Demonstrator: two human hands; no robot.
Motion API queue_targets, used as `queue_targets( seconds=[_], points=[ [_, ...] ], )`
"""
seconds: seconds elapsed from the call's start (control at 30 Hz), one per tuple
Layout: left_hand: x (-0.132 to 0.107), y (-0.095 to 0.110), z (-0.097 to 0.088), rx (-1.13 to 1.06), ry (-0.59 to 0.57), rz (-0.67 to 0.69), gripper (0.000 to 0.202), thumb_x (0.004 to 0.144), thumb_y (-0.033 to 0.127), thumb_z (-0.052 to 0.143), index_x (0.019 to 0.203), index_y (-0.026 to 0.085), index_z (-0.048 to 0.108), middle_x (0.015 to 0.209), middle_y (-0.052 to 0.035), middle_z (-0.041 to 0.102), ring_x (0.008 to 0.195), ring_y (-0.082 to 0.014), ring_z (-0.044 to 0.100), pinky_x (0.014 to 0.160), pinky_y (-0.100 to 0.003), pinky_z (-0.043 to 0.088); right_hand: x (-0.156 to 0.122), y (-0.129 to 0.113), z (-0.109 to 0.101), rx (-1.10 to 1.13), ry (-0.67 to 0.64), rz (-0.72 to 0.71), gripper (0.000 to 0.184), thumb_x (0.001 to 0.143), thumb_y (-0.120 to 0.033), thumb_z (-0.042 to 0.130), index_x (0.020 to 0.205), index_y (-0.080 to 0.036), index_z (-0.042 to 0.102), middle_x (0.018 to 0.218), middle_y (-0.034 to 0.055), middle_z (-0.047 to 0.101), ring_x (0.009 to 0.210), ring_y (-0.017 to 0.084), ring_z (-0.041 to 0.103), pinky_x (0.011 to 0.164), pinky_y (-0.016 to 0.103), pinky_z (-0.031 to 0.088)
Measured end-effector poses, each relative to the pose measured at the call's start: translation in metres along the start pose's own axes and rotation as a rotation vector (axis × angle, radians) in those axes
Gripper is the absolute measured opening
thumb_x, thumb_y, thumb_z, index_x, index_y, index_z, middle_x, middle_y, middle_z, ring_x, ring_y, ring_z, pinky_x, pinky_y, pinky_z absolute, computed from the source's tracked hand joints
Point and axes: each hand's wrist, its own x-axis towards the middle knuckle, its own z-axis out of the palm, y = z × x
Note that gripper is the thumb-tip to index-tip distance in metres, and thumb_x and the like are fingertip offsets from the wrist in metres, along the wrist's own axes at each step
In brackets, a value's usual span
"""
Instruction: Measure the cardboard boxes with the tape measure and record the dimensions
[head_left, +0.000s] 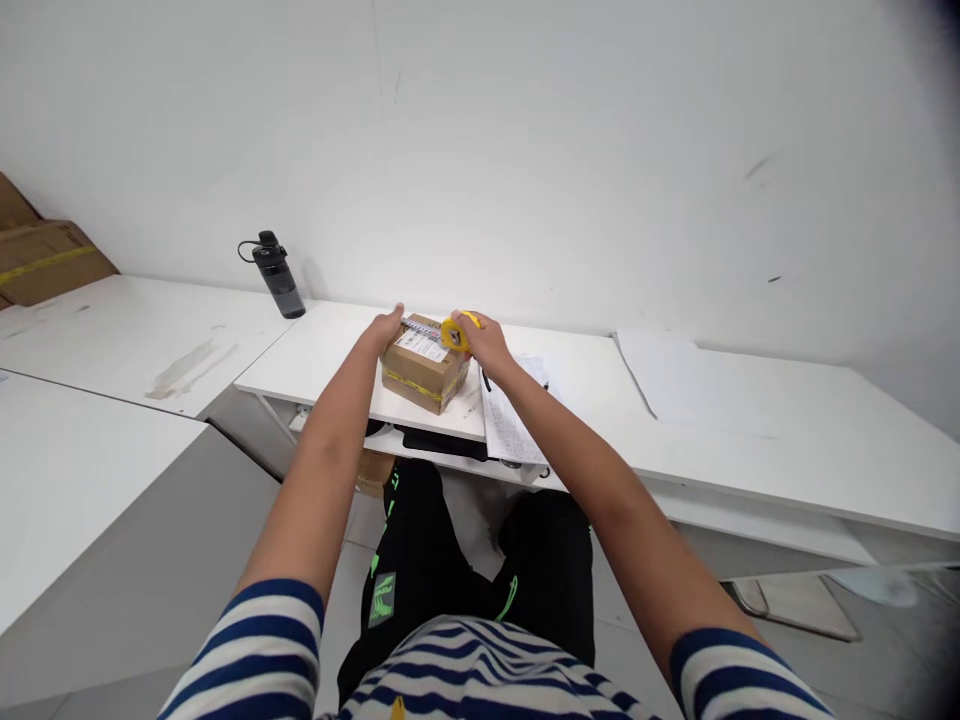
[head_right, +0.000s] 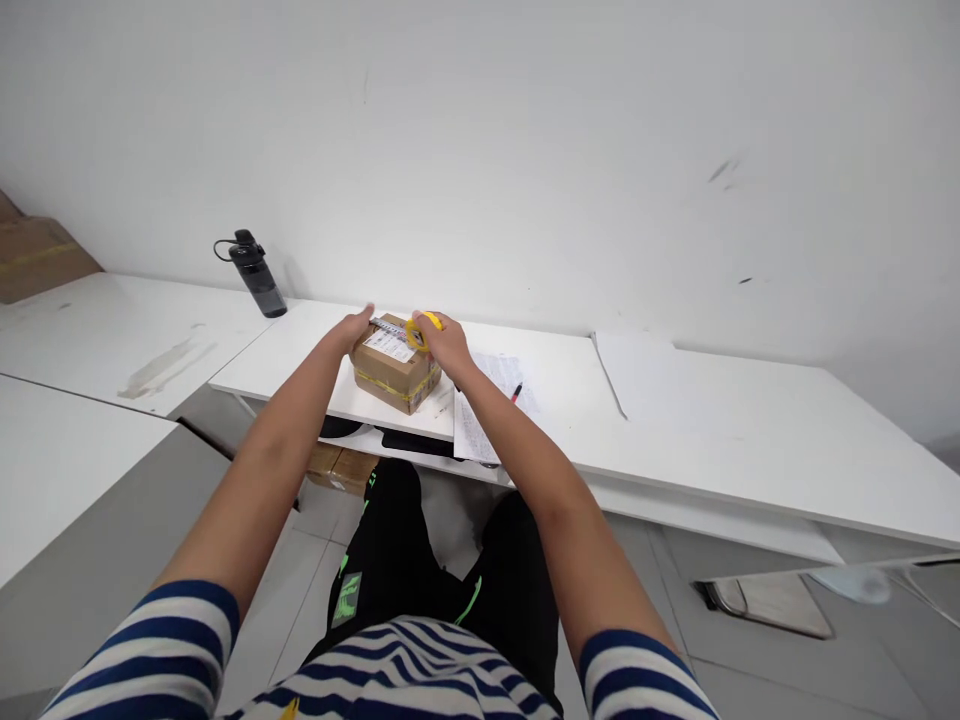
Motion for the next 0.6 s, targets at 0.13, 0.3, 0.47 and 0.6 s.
queue_targets(
  seconds=[0.13, 0.3, 0.47, 0.6],
  points=[
    [-0.009, -0.006, 0.01, 0.22, -0.01, 0.025, 0.055, 0.09, 0.067, 0.063, 0.101, 0.014, 0.072, 0.118, -0.0288, 0.075, 0.113, -0.0449, 0.072, 0.091, -0.049, 0.051, 0.001, 0.009, 0.0, -0.021, -0.015, 0.023, 0.049, 0.084, -0.068, 0.068, 0.098, -0.021, 0.074, 0.09, 0.0061, 0.072, 0.066, 0.016, 0.06, 0.045, 0.026, 0.045],
    [-0.016, -0.003, 0.013, 0.408, 0.004, 0.077, 0.062, 0.093, 0.073, 0.05, 0.109, 0.017, 0.07, 0.124, -0.0254, 0.074, 0.115, -0.0436, 0.069, 0.095, -0.051, 0.051, -0.009, 0.02, -0.011, 0.061, 0.01, 0.062, 0.05, 0.086, -0.069, 0.063, 0.1, -0.023, 0.073, 0.088, 0.0048, 0.07, 0.059, 0.013, 0.054, 0.045, 0.025, 0.044],
    [-0.016, 0.006, 0.017, 0.463, 0.072, 0.084, 0.065, 0.093, 0.076, 0.048, 0.107, 0.017, 0.07, 0.123, -0.0259, 0.074, 0.117, -0.0459, 0.067, 0.097, -0.055, 0.049, -0.014, 0.021, -0.014, 0.095, 0.045, 0.086, 0.05, 0.086, -0.066, 0.066, 0.106, -0.021, 0.074, 0.092, 0.0055, 0.071, 0.058, 0.012, 0.054, 0.045, 0.026, 0.045],
    [-0.014, 0.009, 0.018, 0.446, 0.067, 0.053, 0.063, 0.091, 0.075, 0.054, 0.107, 0.016, 0.071, 0.123, -0.026, 0.073, 0.117, -0.0451, 0.067, 0.098, -0.053, 0.049, -0.019, 0.02, -0.005, 0.086, 0.038, 0.081, 0.052, 0.088, -0.067, 0.063, 0.112, -0.022, 0.074, 0.096, 0.0062, 0.072, 0.063, 0.014, 0.059, 0.046, 0.026, 0.047]
  ],
)
